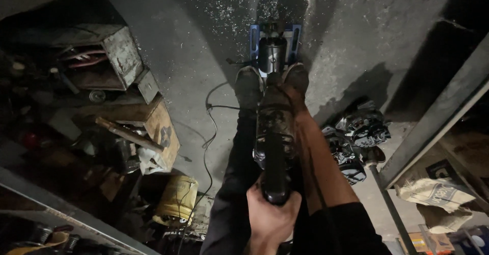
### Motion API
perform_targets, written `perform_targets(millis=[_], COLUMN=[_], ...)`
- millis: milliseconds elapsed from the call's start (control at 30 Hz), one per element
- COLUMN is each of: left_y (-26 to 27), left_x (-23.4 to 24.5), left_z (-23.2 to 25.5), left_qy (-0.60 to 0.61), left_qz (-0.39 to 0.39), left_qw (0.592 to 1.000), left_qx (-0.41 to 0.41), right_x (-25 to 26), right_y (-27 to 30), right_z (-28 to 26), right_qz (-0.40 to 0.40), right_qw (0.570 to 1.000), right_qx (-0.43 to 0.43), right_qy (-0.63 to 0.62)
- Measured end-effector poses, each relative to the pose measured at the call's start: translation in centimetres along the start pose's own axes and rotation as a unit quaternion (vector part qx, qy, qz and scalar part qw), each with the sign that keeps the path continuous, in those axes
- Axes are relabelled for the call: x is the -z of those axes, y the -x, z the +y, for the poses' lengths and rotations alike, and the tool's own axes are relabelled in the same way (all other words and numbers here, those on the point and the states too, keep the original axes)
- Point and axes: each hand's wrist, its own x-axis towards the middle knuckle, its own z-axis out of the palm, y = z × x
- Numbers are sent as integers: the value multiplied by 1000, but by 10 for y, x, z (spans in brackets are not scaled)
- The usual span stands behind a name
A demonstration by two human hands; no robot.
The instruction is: The person uses a power drill to work on a cylindrical metal part secured in a blue jig on the floor. They then move the part to a workbench, where they use a hammer to strike the metal component while holding it steady.
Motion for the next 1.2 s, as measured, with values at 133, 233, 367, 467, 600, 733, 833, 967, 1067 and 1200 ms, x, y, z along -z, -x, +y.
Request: perform_targets(millis=[133,233,367,467,600,733,833,967,1067,1200], left_y=[-1,0,0,-2,-1,-4,-2,-3,-1,1], left_x=[-3,0,1,5,5,6,7,6,4,7], left_z=[3,4,-4,1,6,9,4,2,5,-2], left_qy=[-16,-6,11,-60,-8,3,24,-4,4,-58], left_qz=[8,4,12,-4,0,-7,-12,-16,3,-6], left_qw=[998,999,999,996,998,996,997,999,1000,998], left_qx=[55,50,35,68,55,85,77,41,21,3], right_x=[14,31,43,26,8,5,18,45,30,-17], right_y=[-8,-17,-21,-14,-9,-8,1,-4,0,50], right_z=[-8,-4,-5,-1,-1,-5,0,-2,-1,18], right_qz=[73,83,31,-103,-24,139,93,89,206,177], right_qw=[996,993,998,994,999,986,995,996,967,959], right_qx=[-3,9,20,1,16,16,-1,-5,44,116], right_qy=[49,79,54,-30,14,85,45,6,143,191])
